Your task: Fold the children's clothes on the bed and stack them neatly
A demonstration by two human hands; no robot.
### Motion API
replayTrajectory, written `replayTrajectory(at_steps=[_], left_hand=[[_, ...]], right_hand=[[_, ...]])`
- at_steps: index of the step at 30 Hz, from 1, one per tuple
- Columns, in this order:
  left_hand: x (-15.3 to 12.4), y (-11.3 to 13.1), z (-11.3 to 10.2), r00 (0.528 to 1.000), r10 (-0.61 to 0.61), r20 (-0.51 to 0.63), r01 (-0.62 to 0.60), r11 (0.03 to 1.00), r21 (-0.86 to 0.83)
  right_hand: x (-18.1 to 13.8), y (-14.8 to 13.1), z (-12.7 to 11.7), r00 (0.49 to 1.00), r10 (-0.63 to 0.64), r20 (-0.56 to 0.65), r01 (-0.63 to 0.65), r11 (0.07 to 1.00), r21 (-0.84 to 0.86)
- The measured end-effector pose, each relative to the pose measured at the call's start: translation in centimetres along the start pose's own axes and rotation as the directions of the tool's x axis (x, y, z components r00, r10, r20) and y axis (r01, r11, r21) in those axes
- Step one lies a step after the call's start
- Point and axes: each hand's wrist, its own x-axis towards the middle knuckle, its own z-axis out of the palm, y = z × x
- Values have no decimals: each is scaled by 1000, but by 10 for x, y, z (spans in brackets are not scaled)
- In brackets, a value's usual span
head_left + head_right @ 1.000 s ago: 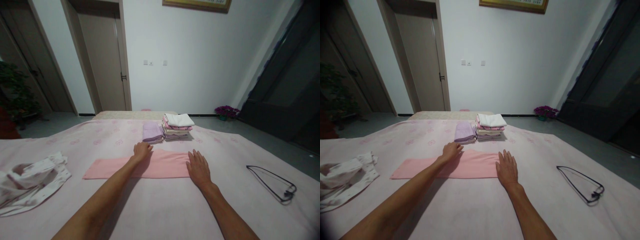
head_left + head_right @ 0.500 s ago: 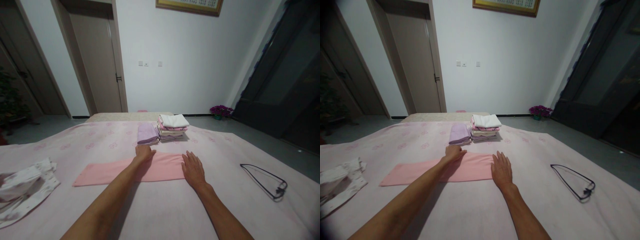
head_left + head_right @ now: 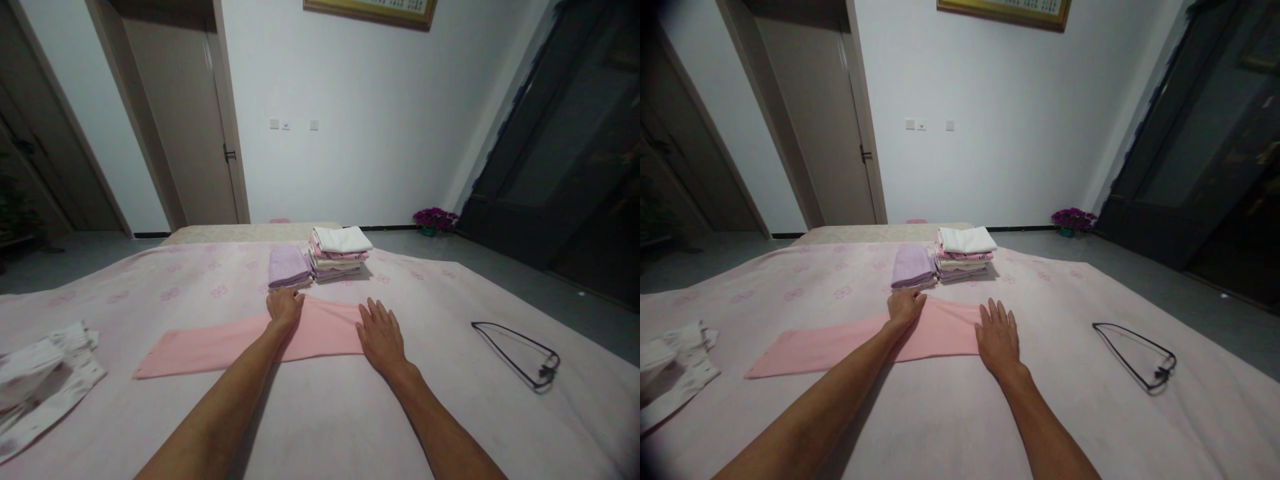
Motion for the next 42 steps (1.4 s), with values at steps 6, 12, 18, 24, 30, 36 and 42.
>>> replayTrajectory(at_steps=[6, 12, 18, 24, 30, 36, 42], left_hand=[[-2, 1, 6, 991, 105, -79, -103, 994, 21], [-19, -2, -2, 901, 400, -166, -416, 906, -78], [-51, -26, 0, 611, 789, 66, -757, 607, -244], [-45, -48, 8, 650, 747, 138, -742, 663, -93], [-43, -50, 15, 685, 719, 119, -721, 692, -35], [-49, -48, 9, 697, 717, 15, -716, 698, -23], [-67, -66, -5, 652, 748, -122, -757, 632, -167]], right_hand=[[1, -1, -7, 994, 62, 95, -62, 998, -4], [3, -1, -6, 991, 70, 116, -69, 998, -5], [7, 4, 0, 992, 64, 110, -63, 998, -9], [10, 12, -2, 984, 84, 157, -82, 997, -15], [9, 2, -18, 999, 13, 30, -13, 1000, -28], [11, -15, -19, 966, -204, 160, 193, 978, 81], [10, -6, -7, 971, -145, 191, 127, 986, 106]])
